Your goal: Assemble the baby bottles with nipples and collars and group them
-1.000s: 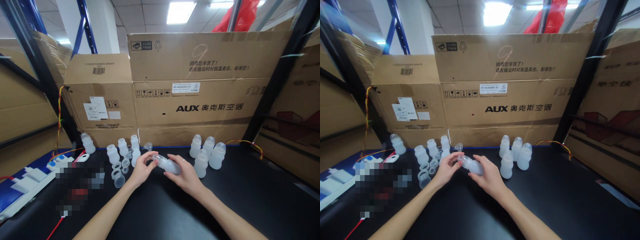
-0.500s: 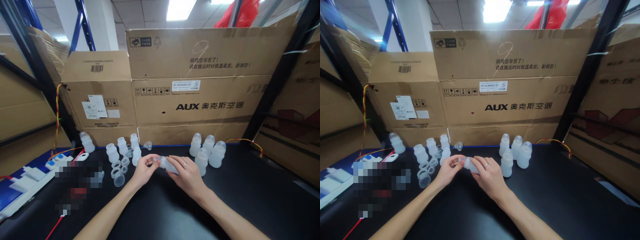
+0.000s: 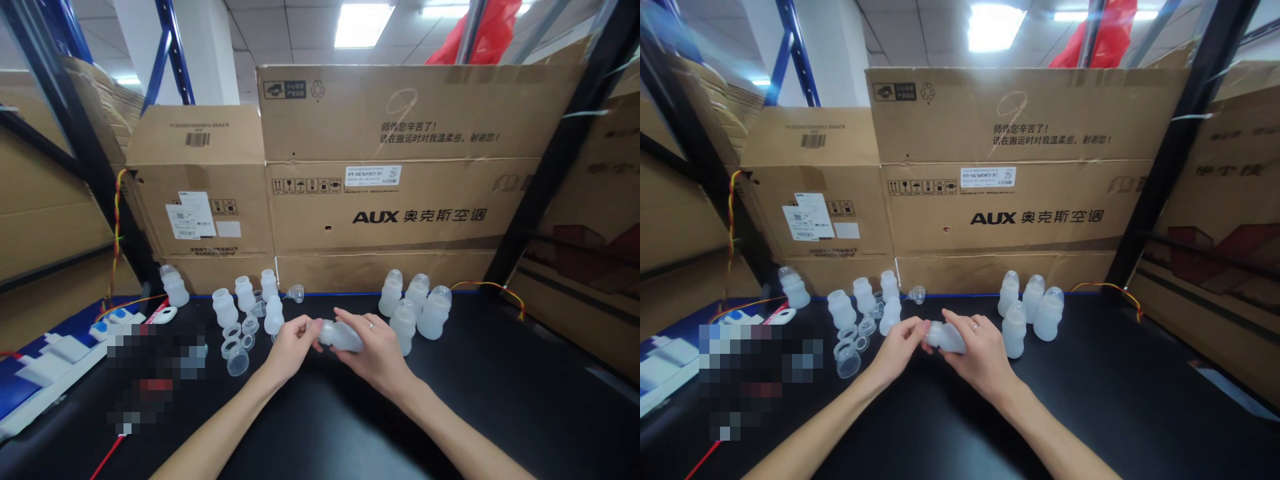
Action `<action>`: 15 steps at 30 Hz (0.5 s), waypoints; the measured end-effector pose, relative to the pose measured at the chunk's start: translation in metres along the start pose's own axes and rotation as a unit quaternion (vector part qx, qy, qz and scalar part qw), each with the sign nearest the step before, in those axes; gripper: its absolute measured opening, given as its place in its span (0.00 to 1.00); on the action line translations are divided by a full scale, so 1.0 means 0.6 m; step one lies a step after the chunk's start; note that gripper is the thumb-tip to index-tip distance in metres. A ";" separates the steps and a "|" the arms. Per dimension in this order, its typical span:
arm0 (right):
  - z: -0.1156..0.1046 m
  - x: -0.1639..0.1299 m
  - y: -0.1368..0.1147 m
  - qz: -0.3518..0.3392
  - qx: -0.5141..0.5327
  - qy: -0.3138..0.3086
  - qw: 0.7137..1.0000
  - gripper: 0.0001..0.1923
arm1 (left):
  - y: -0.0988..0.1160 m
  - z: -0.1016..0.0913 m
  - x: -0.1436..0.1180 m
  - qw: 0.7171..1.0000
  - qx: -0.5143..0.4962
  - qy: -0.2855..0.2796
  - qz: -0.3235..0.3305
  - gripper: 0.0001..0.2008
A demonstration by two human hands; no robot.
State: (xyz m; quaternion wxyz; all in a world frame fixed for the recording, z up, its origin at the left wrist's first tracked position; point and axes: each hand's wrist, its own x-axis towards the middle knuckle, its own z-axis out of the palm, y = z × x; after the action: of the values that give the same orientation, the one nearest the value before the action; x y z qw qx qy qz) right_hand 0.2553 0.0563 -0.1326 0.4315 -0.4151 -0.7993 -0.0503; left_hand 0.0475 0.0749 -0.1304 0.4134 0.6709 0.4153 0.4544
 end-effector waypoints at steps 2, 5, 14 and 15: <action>0.001 0.002 0.004 0.077 0.078 -0.037 0.993 0.36 | 0.007 -0.004 -0.002 1.000 0.018 -0.001 0.012 0.22; -0.003 0.007 0.011 0.227 0.266 -0.135 0.927 0.43 | 0.018 -0.008 -0.008 0.997 0.060 -0.011 0.042 0.17; 0.008 0.010 -0.002 0.358 0.582 -0.231 0.692 0.46 | 0.029 0.012 -0.019 0.994 -0.093 -0.011 0.049 0.19; 0.011 0.009 -0.007 0.353 0.604 -0.223 0.679 0.46 | 0.029 0.014 -0.018 0.992 -0.122 -0.016 0.042 0.19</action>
State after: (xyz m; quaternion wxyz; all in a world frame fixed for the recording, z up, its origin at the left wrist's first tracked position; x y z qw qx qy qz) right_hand 0.2464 0.0598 -0.1314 0.3831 -0.3145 -0.5229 0.6934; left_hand 0.0560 0.0577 -0.1192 0.4790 0.6400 0.3213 0.5077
